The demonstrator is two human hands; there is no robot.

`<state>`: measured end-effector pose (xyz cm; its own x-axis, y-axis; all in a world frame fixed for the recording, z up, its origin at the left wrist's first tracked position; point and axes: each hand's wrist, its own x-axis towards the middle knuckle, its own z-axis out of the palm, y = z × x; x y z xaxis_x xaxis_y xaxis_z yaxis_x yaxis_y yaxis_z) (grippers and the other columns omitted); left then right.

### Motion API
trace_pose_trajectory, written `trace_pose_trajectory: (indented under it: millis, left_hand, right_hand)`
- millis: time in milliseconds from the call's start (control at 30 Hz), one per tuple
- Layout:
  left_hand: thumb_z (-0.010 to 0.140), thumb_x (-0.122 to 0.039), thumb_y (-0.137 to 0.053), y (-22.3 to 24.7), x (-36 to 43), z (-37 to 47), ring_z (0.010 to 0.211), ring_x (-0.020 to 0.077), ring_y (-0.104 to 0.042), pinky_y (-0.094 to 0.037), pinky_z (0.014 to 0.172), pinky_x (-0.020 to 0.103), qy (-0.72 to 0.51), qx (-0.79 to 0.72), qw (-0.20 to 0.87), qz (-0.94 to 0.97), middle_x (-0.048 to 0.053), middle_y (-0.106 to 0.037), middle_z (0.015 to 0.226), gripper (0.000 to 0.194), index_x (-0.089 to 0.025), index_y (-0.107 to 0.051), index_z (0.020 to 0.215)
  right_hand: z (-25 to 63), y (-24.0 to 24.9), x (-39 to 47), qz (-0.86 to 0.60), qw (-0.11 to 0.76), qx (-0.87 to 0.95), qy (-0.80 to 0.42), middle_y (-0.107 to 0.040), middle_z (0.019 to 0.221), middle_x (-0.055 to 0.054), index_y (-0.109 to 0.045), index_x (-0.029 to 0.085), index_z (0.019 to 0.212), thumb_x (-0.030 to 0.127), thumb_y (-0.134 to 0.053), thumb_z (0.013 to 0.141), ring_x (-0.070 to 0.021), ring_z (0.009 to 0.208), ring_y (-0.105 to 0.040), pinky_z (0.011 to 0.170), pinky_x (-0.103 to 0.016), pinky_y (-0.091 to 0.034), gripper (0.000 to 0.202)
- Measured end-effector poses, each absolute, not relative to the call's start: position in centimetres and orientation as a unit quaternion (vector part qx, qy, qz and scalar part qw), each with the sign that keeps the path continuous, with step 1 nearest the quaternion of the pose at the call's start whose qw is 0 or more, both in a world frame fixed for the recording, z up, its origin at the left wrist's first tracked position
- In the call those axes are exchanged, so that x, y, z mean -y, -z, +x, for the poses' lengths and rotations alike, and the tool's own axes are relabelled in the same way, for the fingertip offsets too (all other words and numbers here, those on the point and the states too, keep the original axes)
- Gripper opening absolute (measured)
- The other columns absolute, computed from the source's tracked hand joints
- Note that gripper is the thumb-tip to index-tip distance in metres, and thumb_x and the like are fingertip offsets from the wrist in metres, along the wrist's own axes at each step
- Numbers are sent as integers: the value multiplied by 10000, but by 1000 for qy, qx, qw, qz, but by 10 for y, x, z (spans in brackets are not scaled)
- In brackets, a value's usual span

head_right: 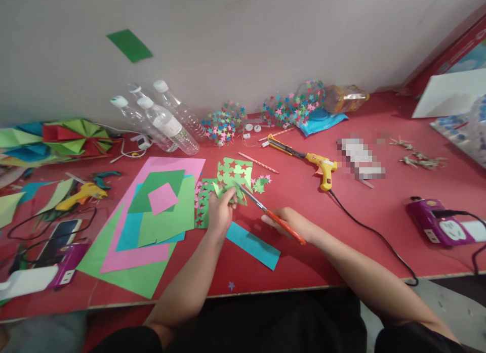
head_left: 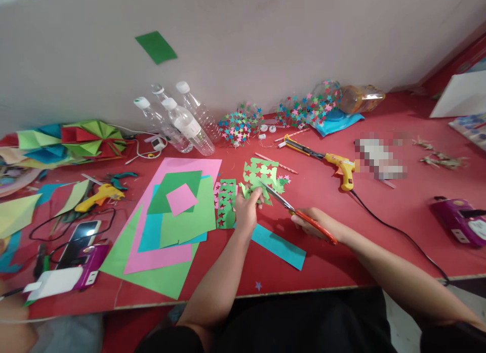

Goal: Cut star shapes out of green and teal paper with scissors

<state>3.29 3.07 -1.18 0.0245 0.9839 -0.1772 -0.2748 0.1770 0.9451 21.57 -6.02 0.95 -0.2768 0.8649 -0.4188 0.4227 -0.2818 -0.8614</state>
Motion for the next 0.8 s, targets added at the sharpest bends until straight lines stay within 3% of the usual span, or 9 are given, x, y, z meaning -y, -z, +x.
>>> trace_pose_trajectory:
  millis: [800]
  left_hand:
    - [694, -290, -691, 11, -33, 30, 417, 55, -435, -325, 381, 177, -506, -450, 619, 399, -47, -506, 465, 222, -167, -539, 589]
  right_hand:
    - [220, -9, 58, -567, 193, 565, -568, -385, 541, 55, -444, 185, 682, 640, -483, 854, -83, 452, -369, 433, -221, -289, 489]
